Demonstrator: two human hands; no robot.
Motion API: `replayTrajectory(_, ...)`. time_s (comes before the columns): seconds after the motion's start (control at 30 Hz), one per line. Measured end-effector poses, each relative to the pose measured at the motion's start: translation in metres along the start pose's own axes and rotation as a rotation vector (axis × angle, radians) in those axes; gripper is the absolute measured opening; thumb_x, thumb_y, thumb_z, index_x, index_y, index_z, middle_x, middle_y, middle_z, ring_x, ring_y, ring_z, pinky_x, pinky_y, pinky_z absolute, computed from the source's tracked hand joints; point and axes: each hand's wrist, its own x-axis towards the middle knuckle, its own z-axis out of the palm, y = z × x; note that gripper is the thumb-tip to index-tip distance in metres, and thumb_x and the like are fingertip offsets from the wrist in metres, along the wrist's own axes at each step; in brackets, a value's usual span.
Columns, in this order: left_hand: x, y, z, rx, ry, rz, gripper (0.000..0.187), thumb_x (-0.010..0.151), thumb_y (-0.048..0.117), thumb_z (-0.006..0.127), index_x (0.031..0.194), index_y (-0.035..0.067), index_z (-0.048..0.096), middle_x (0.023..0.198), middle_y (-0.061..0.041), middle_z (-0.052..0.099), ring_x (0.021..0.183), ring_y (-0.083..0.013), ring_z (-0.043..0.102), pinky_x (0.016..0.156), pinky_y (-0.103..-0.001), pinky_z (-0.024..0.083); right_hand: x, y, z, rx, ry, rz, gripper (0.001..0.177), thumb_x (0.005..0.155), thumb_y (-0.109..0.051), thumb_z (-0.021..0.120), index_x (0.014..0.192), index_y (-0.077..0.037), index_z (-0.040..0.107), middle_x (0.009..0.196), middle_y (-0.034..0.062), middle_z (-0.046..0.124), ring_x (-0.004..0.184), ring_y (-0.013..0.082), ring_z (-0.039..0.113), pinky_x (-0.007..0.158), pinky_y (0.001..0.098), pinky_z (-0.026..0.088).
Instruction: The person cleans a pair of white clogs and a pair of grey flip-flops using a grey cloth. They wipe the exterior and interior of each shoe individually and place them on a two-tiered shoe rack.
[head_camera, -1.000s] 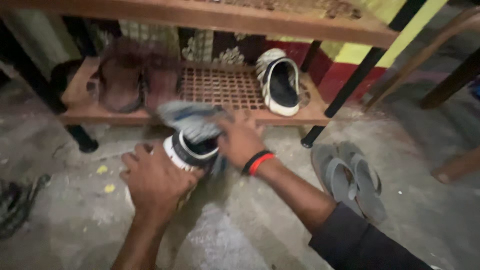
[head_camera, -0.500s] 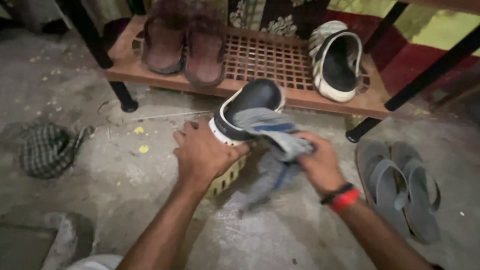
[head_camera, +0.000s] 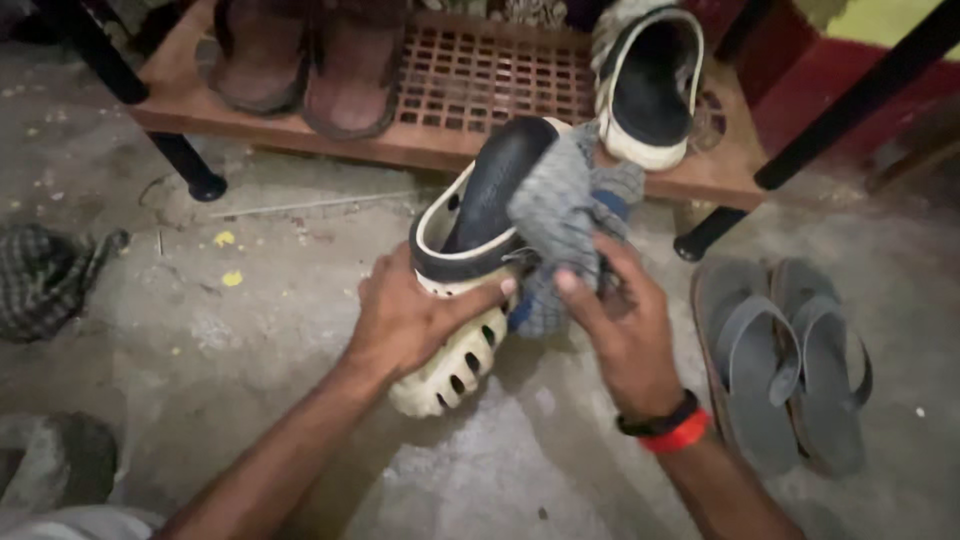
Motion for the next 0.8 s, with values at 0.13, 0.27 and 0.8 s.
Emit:
replayTrajectory(0.13,0.001,-0.008,-0.003,0.373,0.098,0.038,0.096,0.059,0.063,0.089,0.126,0.0,0.061,0.119,-0.019,0.067,0.119,-0.0383,0.055,0.105,-0.052,0.039,-0.017,0.008,0.022,-0.038,-0.037,-0.13,0.04,0.1,-0.005,0.067,0.137,0.007,0.059,0.134,0.0072,0.056,0.126,0.0176,0.059,0.104,0.0291,0.05)
replayTrajectory(0.27,0.005,-0.005,-0.01,0.538,0.331,0.308,0.093,0.059,0.055,0.094,0.125,-0.003,0.063,0.117,-0.023,0.069,0.112,-0.0426,0.057,0.096,-0.056,0.04,-0.025,0.033,0.033,0.175,-0.039,0.08,0.04,0.095,-0.003,0.066,0.133,0.003,0.058,0.123,0.003,0.066,0.114,0.0139,0.063,0.098,0.028,0.053)
replayTrajectory(0.8,-0.004,0.013,0.0,-0.049,-0.007,0.218,0.064,0.07,0.042,0.088,0.118,0.003,0.072,0.105,-0.013,0.08,0.097,-0.0256,0.076,0.087,-0.04,0.058,-0.011,0.005,0.013,0.048,0.336,-0.004,0.031,0.1,-0.008,0.067,0.128,0.003,0.063,0.111,0.0045,0.066,0.097,0.0093,0.061,0.083,0.024,0.052)
